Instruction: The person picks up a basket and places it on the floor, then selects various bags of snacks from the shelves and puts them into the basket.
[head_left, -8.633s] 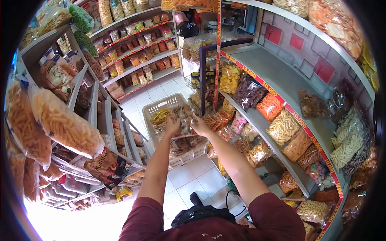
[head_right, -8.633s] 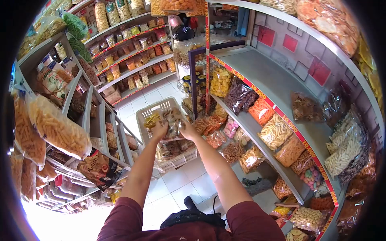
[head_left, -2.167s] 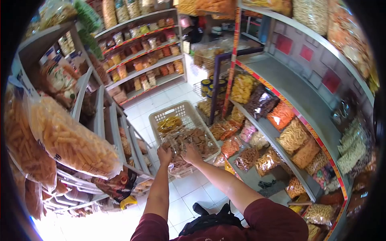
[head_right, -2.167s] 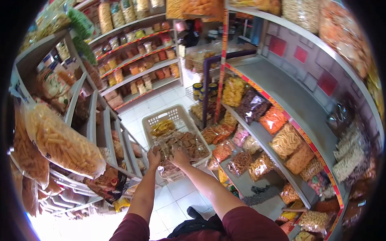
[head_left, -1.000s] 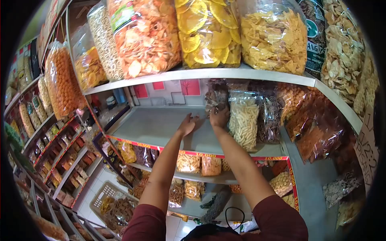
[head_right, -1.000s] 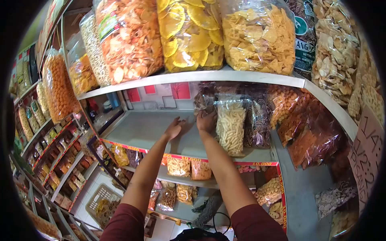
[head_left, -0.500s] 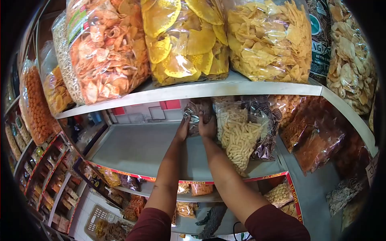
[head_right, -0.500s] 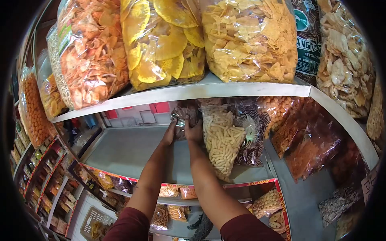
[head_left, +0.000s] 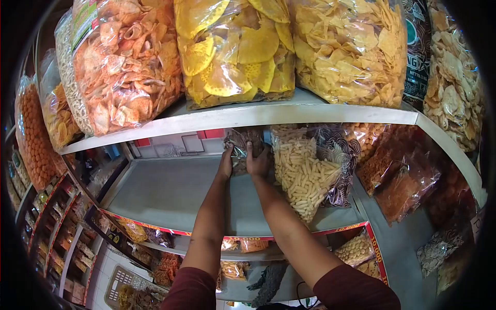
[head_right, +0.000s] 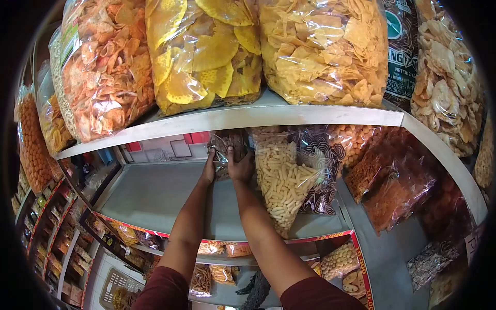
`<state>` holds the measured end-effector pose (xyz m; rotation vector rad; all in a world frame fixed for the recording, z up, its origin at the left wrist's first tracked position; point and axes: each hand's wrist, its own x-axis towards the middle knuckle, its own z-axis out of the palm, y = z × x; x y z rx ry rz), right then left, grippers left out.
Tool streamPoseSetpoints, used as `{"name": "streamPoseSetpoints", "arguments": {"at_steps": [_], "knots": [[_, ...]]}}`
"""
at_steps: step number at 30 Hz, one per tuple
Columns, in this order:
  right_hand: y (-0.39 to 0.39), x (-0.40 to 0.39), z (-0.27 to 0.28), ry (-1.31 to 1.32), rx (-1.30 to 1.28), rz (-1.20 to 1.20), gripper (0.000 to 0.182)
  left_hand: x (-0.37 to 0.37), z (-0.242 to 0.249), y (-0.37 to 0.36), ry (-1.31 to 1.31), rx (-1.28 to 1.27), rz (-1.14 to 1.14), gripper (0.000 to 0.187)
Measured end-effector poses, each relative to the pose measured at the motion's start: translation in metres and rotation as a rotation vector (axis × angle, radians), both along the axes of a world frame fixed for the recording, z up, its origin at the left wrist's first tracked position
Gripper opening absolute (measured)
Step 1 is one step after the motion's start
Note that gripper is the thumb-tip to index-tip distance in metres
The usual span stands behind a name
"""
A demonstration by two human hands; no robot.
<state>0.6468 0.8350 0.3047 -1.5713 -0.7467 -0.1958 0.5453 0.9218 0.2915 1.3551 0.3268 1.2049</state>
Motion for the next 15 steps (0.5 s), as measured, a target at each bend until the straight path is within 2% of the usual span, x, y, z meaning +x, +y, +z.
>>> {"name": "streamPoseSetpoints", "arguments": {"at_steps": [2,5,8,11,12,15], "knots": [[0.0,-0.005,-0.001,0.001,-0.052,0.001,0.081,-0.007,0.002,-0.006,-0.02,-0.048,-0.045,0.061],[0.009,-0.007,-0.005,-0.011,0.012,0.082,0.082,-0.02,-0.01,0.008,-0.054,-0.113,-0.071,0.062],[-0.034,-0.032,0.033,0.134,-0.141,0.322,0.083,-0.05,-0.014,0.017,0.021,-0.001,0.099,0.064],[-0.029,-0.062,0.033,0.221,0.008,0.503,0.086,-0.092,0.026,-0.037,0.167,0.124,0.333,0.066],[-0.023,-0.068,0.031,0.255,0.049,0.618,0.084,-0.102,0.026,-0.037,0.085,0.13,0.32,0.068],[-0.021,-0.106,0.032,0.132,0.154,0.636,0.082,-0.148,0.031,-0.065,0.115,0.042,0.38,0.075]]}}
